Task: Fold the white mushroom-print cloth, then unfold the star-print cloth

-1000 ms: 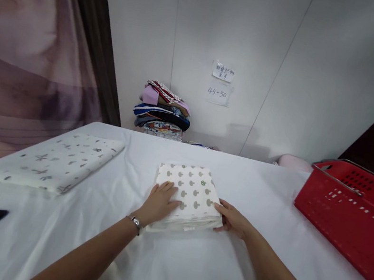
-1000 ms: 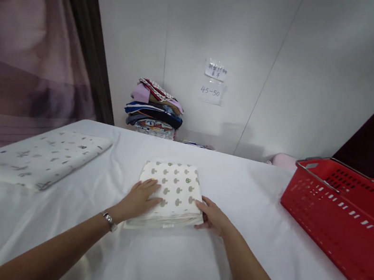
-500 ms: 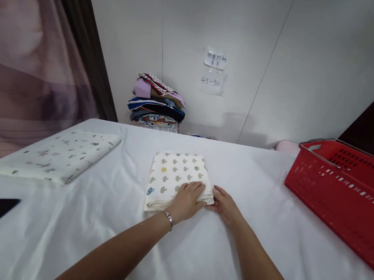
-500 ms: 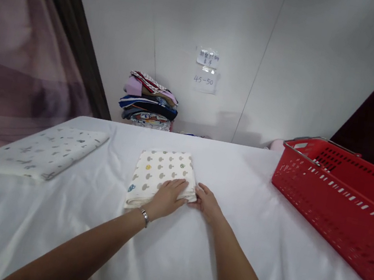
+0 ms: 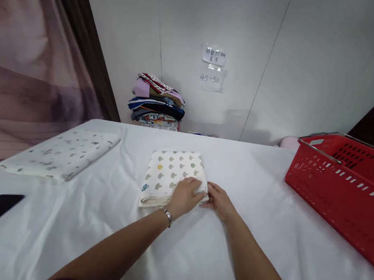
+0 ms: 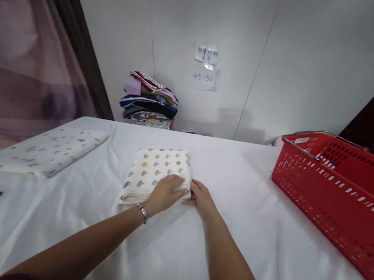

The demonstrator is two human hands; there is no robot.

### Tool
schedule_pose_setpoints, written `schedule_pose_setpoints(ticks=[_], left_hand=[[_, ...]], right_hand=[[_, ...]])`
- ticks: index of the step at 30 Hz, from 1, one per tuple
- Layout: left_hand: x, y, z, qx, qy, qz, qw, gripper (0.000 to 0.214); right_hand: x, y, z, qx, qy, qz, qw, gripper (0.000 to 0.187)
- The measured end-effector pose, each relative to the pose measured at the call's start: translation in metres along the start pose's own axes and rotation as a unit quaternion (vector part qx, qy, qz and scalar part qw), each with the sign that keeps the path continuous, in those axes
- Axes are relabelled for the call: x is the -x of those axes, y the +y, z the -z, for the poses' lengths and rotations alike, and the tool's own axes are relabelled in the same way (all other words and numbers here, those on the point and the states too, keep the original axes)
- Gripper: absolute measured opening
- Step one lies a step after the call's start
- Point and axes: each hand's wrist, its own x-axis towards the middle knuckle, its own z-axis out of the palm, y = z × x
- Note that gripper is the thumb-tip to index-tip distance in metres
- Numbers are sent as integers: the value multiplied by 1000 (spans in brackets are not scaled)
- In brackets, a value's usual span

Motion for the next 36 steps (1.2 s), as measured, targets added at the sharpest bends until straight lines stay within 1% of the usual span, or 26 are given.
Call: schedule_pose_setpoints(ticks=[4,9,13,16,21,25,30,36], left_hand=[[-1,1,-3,10,9,25,1000,22],[-2,3,-3,22,21,28,999,12],[-2,8,-4,23,36,21,999,19],[1,12,-6,18,41,8,999,20],[5,13,-9,-5,21,-28,999,12],[6,12,-8,5,16,-14,1000,8],[5,12,-7,15,10,-3,1000,10],[5,11,-10,23,20,2,1000,8]], right_hand=[[1,-2,-3,13,33,-10,999,40],[2,-4,-5,8,31,-15,999,43],[3,-5,-5,12,33,-12,999,40],[4,-5,-6,16,38,-8,999,40],[4,-4,-5,16,32,-3,999,39],[2,-1,-1,11,17,1,1000,37],[0,3,3,8,-2,7,1000,39],[0,4,4,13,-3,13,1000,43]])
